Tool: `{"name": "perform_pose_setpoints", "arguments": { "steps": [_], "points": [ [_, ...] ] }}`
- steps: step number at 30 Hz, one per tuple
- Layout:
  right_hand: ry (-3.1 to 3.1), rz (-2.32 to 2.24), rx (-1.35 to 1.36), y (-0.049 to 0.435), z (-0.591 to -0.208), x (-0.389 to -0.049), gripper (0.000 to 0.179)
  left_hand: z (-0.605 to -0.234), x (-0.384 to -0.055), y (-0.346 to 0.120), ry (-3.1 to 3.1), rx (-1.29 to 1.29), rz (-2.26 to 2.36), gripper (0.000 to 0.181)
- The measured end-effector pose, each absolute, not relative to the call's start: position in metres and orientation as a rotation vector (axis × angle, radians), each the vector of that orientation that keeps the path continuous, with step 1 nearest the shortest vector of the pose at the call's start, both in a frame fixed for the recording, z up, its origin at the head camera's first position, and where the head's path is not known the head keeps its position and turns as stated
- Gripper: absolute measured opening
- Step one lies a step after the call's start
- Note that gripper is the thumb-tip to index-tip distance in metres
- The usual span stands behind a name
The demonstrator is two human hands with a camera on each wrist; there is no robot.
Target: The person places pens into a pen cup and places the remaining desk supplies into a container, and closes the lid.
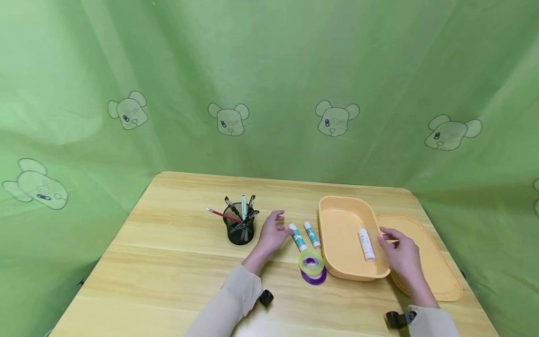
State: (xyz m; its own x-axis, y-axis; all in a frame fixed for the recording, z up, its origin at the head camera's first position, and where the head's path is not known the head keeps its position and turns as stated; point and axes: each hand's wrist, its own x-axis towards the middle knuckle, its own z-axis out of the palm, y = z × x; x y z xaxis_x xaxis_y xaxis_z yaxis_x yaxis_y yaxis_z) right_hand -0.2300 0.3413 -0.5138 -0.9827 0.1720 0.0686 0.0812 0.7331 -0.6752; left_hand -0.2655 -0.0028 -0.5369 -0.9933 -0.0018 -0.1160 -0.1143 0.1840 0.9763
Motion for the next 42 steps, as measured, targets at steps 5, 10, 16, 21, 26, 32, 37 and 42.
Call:
{"name": "perform_pose_setpoints", "arguments": {
  "steps": [5,10,16,21,26,32,37,42],
  "points": [
    [-2.789,1.050,-0.196,0.342,-0.515,-0.231,0.042,-0.545,-0.266,-0.001,2.354,-0.096,1.871,0.080],
    [-2.783,1.046,-0.187,0.343,-0.516,-0.232,0.042,-0.548,-0.266,0.007,2.380,-0.088,1.787,0.090],
    [-2.787,1.062,-0.209,0.342,-0.517,-0.231,0.042,-0.545,-0.267,0.018,2.563,-0.080,1.539,0.092],
    [-2.786,1.067,-0.210,0.341,-0.517,-0.231,0.042,-0.538,-0.263,0.023,2.719,-0.023,1.322,0.079],
    [-2.796,1.075,-0.226,0.340,-0.518,-0.231,0.044,-0.536,-0.261,0.023,2.702,0.037,1.353,0.073],
    [-2.798,1.081,-0.238,0.341,-0.518,-0.231,0.044,-0.536,-0.264,0.021,2.677,0.112,1.383,0.073],
    [-2.796,1.090,-0.244,0.340,-0.518,-0.232,0.045,-0.539,-0.267,0.018,2.664,0.127,1.458,0.070],
    [-2.799,1.090,-0.242,0.341,-0.518,-0.231,0.046,-0.542,-0.269,0.017,2.540,0.062,1.620,0.066]
  ]
}}
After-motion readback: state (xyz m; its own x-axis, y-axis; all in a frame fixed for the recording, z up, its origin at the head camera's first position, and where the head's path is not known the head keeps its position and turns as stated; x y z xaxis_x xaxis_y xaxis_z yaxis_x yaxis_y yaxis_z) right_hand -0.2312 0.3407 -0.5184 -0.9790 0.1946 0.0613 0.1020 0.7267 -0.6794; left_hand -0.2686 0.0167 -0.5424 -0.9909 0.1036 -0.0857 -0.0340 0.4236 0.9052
